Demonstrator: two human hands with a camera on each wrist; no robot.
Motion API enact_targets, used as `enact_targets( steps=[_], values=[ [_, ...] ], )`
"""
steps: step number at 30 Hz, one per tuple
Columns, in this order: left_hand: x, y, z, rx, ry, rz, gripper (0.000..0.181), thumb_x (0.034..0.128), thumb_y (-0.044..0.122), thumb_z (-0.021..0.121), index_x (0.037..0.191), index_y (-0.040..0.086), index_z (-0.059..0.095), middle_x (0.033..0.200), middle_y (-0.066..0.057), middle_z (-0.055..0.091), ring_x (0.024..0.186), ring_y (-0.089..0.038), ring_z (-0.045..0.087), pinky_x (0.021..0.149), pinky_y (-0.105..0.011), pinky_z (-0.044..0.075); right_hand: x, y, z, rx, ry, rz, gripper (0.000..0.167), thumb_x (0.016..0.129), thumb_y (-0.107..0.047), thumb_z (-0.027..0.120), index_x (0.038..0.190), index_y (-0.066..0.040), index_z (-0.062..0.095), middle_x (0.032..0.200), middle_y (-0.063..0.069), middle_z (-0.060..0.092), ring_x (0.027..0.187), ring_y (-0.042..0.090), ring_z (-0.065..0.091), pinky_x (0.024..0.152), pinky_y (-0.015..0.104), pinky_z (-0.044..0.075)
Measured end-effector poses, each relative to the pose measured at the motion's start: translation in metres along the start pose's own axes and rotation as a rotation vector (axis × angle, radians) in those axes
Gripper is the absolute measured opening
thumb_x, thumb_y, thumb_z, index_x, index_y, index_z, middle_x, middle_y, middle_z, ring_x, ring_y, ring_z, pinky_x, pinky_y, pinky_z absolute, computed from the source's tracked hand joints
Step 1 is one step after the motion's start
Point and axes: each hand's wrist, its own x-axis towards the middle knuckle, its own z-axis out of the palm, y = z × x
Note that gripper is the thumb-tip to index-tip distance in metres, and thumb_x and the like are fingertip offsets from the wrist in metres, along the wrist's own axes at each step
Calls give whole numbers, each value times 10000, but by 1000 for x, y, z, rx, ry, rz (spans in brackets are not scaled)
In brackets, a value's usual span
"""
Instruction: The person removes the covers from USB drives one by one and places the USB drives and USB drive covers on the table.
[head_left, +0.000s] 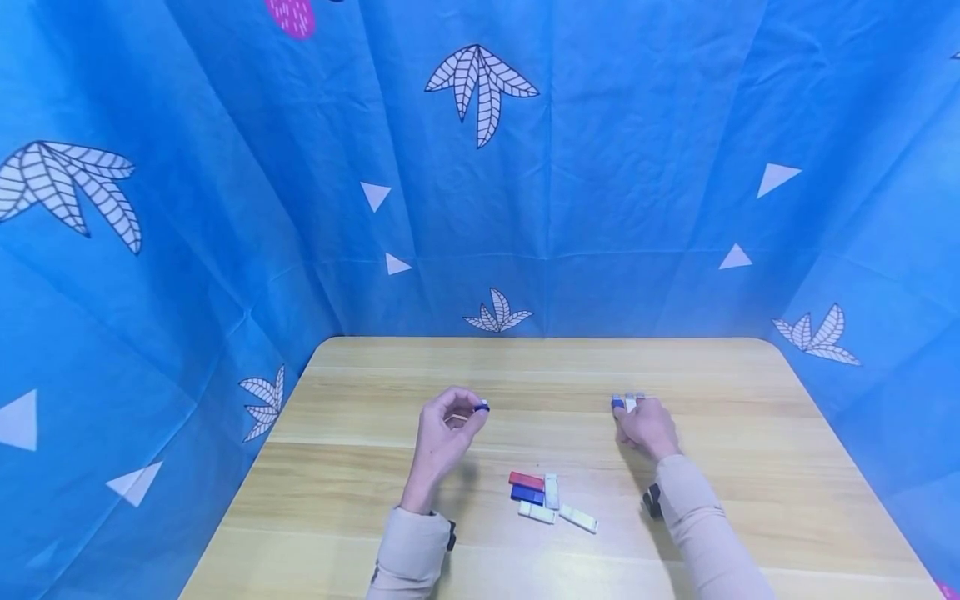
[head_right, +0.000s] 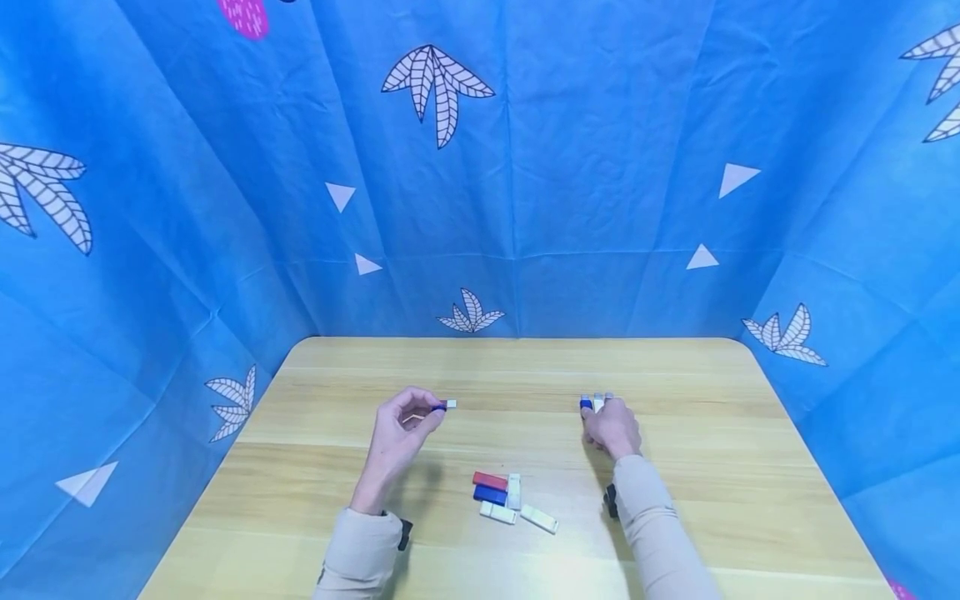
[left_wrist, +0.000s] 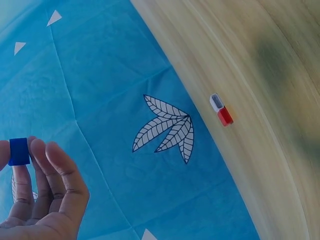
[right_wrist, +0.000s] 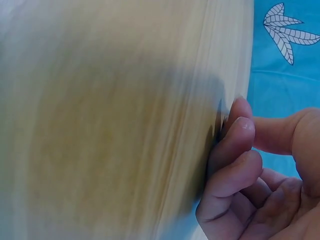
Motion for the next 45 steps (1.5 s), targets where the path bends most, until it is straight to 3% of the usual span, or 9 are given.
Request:
enact_targets(
  steps=[6,11,20,26,32,37,45],
  values=[
    [4,-4,2,57,-1,10,74,862,91,782,911,108,729,944,-89,745,826,-159,663,753,-251,561,3,2,-1,19,-13,17,335,1025,-342,550,907,-61,690,648,25,705,527,128,562,547,284,436],
    [11,-8,3,143,-25,-21,75,852,157,794,860,112,735,917,-71,762,749,-159,663,709,-260,567,3,2,-3,28,-13,38,327,1025,-335,548,959,-45,684,665,25,707,517,119,559,497,248,414],
    [38,-22,-2,288,-90,-32,77,844,169,786,838,119,727,881,-55,749,746,-154,646,657,-281,558,0,6,-3,97,-21,32,398,1024,-373,549,1015,13,647,699,55,688,507,101,527,459,221,390],
    [58,-34,3,378,-144,-39,86,842,184,814,842,142,739,898,-41,747,804,-161,660,662,-288,566,-5,10,-6,88,-14,33,471,1016,-434,547,860,-14,693,670,54,689,473,85,477,440,220,354],
    [78,-48,14,498,-217,-16,142,823,137,832,925,143,732,993,-34,740,953,-195,646,807,-331,556,-13,5,-11,94,-20,15,527,1013,-486,542,790,-32,689,633,44,669,477,99,474,444,235,376],
    [91,-61,23,545,-312,6,221,797,31,822,979,104,720,1029,-47,735,1022,-245,620,935,-416,528,-24,-3,-14,148,-40,7,490,1014,-452,564,839,-5,666,685,68,673,504,104,480,444,233,403],
    [104,-81,30,623,-405,-41,229,783,42,841,956,113,708,1035,-39,715,1024,-228,613,966,-415,521,-42,-16,-19,132,-58,-45,513,1023,-458,546,1026,36,685,909,164,723,629,164,584,538,289,506]
  ],
)
